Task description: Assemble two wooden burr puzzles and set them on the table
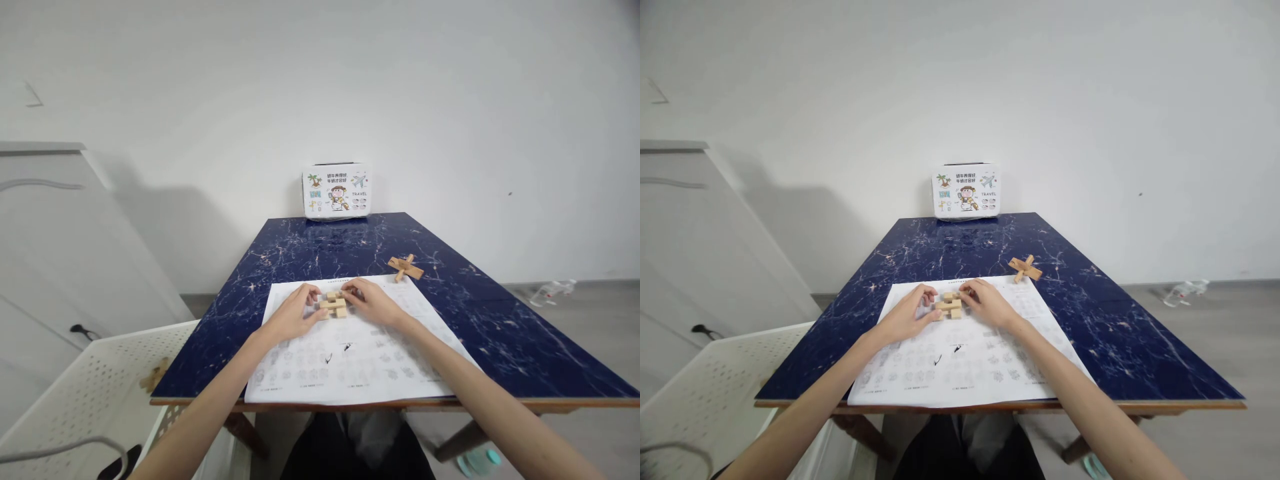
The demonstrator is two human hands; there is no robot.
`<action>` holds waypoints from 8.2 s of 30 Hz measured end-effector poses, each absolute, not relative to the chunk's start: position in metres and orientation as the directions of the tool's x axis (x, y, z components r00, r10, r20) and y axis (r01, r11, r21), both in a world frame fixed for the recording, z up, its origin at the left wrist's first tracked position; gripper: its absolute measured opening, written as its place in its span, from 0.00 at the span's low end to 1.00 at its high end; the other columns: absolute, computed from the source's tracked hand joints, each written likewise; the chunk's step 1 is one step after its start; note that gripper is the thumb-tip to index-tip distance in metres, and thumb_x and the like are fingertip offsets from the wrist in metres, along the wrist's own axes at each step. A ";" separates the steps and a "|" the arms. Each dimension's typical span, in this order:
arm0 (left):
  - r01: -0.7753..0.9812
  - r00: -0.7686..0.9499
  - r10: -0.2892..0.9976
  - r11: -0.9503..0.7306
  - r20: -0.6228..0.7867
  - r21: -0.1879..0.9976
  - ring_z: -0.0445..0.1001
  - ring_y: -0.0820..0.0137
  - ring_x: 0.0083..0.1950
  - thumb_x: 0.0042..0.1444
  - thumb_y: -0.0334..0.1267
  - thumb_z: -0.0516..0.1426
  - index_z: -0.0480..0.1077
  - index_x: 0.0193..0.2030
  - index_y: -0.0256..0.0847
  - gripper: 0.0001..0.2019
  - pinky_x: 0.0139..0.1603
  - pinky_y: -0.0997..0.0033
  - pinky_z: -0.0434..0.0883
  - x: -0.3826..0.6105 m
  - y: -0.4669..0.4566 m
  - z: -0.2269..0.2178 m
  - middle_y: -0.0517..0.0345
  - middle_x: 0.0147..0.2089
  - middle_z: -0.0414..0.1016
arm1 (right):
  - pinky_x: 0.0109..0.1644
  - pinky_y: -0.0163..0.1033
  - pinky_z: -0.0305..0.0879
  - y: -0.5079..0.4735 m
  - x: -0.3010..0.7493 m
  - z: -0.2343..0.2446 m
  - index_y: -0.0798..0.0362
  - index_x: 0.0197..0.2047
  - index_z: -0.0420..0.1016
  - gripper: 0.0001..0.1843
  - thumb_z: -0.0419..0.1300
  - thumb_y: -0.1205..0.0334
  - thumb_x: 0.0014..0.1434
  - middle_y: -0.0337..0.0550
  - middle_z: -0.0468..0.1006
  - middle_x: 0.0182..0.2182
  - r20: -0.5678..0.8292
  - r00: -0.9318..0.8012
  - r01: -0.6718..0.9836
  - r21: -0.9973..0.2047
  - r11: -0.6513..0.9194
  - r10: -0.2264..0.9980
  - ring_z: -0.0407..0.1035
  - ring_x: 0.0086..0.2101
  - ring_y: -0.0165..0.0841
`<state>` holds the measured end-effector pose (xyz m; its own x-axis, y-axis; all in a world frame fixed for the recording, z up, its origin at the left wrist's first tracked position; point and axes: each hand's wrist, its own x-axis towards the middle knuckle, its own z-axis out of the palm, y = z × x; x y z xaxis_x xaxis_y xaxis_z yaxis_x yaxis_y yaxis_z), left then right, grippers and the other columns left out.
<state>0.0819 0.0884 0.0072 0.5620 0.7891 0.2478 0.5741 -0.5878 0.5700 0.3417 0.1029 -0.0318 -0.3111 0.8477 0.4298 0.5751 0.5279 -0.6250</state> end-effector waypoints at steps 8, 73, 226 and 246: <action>0.539 0.623 0.711 -0.692 0.325 0.481 0.72 0.61 0.49 0.63 0.45 0.60 0.66 0.48 0.44 0.11 0.50 0.60 0.70 0.083 0.085 0.012 0.52 0.50 0.70 | 0.46 0.41 0.66 0.103 0.342 -0.032 0.52 0.47 0.77 0.11 0.57 0.56 0.70 0.47 0.81 0.41 0.425 -0.302 0.585 -0.624 0.518 0.854 0.73 0.40 0.38; 0.055 0.413 0.893 -0.219 0.177 0.974 0.75 0.74 0.32 0.65 0.58 0.57 0.70 0.46 0.39 0.21 0.26 0.75 0.65 0.096 0.094 0.006 0.51 0.46 0.78 | 0.46 0.44 0.70 0.095 0.341 -0.015 0.51 0.48 0.73 0.20 0.61 0.42 0.65 0.49 0.82 0.42 0.455 -0.143 0.135 -0.871 0.473 0.879 0.74 0.37 0.37; 0.104 0.485 0.874 -0.101 0.038 0.989 0.85 0.62 0.37 0.63 0.56 0.61 0.77 0.55 0.36 0.26 0.26 0.75 0.75 0.091 0.094 0.009 0.38 0.54 0.82 | 0.32 0.36 0.63 0.107 0.294 -0.008 0.51 0.41 0.71 0.21 0.61 0.39 0.65 0.39 0.75 0.31 0.428 -0.279 0.041 -0.889 0.456 0.860 0.66 0.28 0.30; 0.084 0.548 0.825 -0.220 0.140 0.972 0.81 0.68 0.33 0.65 0.54 0.59 0.73 0.57 0.38 0.23 0.27 0.74 0.71 0.097 0.090 0.009 0.39 0.52 0.82 | 0.26 0.37 0.57 0.108 0.292 -0.001 0.49 0.27 0.64 0.30 0.59 0.30 0.61 0.33 0.67 0.19 0.307 -0.168 0.072 -0.944 0.322 0.937 0.59 0.19 0.28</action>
<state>0.0966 0.0897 0.0092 0.5475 0.8250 0.1398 0.0840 -0.2204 0.9718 0.2925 0.1077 -0.0009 -0.1678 0.9367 0.3073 0.0718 0.3225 -0.9438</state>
